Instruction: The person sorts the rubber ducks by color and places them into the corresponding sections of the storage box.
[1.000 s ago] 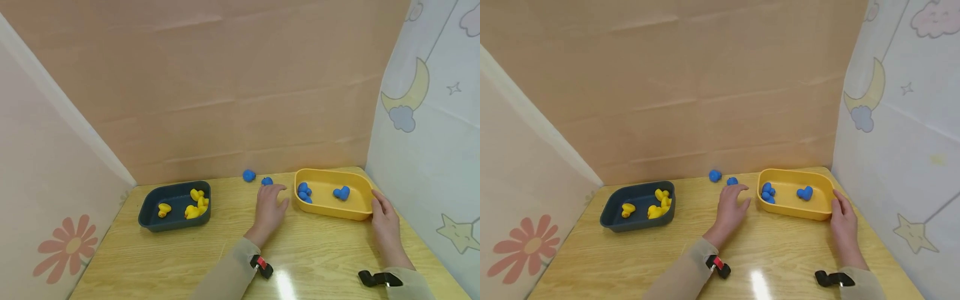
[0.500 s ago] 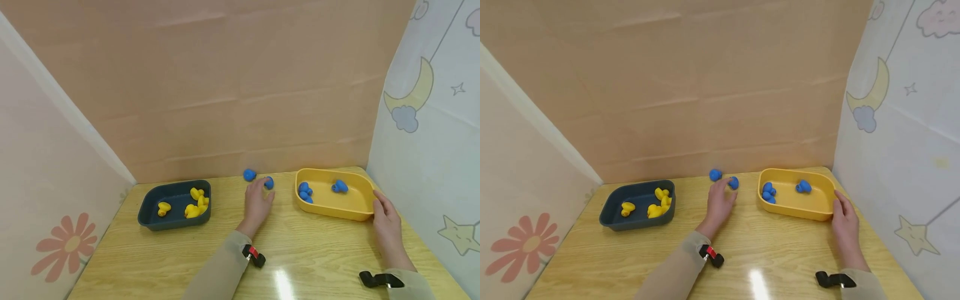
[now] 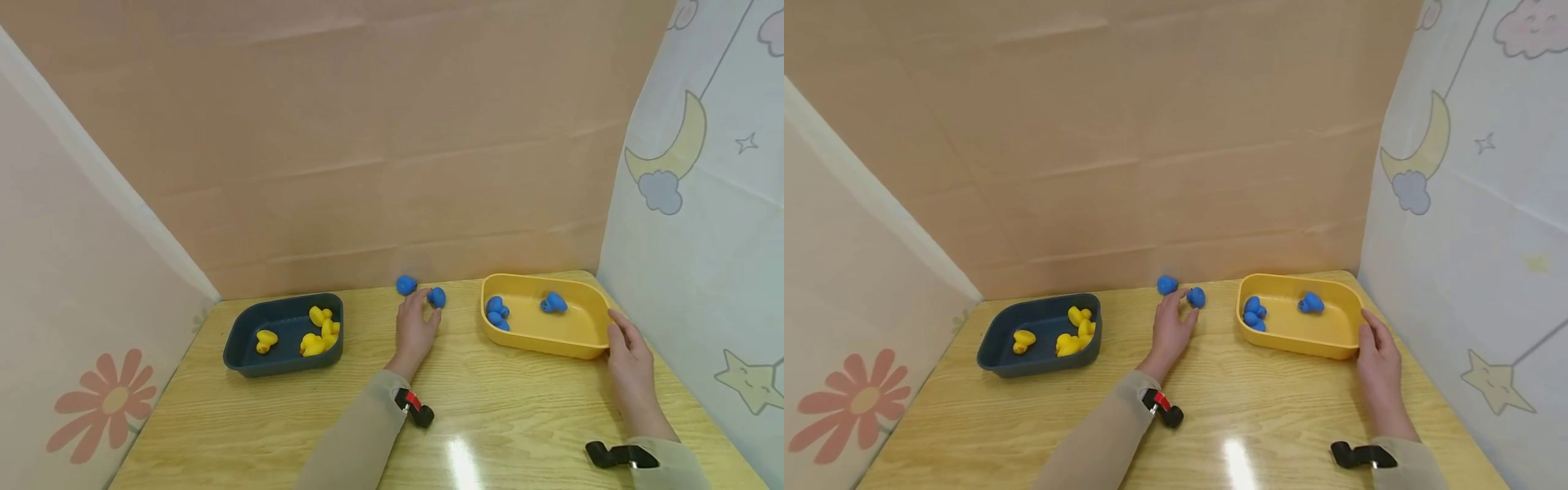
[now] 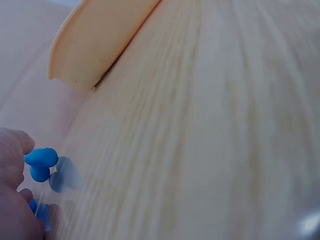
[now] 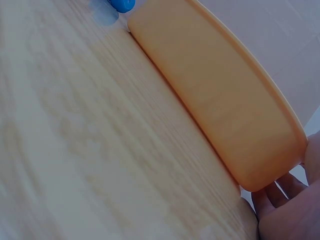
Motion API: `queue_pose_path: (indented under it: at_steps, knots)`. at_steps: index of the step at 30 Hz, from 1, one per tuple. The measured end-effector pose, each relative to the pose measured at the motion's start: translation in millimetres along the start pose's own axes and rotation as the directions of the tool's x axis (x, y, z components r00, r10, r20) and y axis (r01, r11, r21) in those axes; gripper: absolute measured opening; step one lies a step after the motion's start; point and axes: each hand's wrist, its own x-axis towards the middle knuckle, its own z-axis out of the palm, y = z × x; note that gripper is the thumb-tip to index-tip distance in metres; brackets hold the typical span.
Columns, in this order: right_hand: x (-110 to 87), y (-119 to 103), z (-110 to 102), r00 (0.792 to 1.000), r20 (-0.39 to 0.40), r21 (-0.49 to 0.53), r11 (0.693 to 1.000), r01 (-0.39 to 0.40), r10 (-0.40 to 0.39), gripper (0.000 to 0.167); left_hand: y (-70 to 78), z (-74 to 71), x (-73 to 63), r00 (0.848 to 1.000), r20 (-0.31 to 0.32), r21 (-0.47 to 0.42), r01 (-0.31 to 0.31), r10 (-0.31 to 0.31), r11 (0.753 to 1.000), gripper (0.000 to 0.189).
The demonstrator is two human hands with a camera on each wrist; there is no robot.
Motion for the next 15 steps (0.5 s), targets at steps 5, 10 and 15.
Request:
queue_pose_path:
  at_steps: [5,10,15]
  knots:
    - [0.9,-0.7,-0.3,1.000,-0.002,0.004,1.000,-0.016,0.016,0.063,-0.9,1.9,2.6,1.000,0.009,0.029,0.003,-0.003,1.000,0.046]
    - [1.3,-0.9,0.7,1.000,-0.001,0.022,1.000,-0.017,0.017,0.063,-1.5,2.7,4.9,1.000,0.012,0.072,-0.005,0.004,0.997,0.045]
    - [0.2,0.2,1.3,1.000,-0.004,0.022,1.000,-0.005,0.005,0.062,-2.3,3.6,5.9,1.000,0.024,0.086,-0.004,0.002,0.996,0.045]
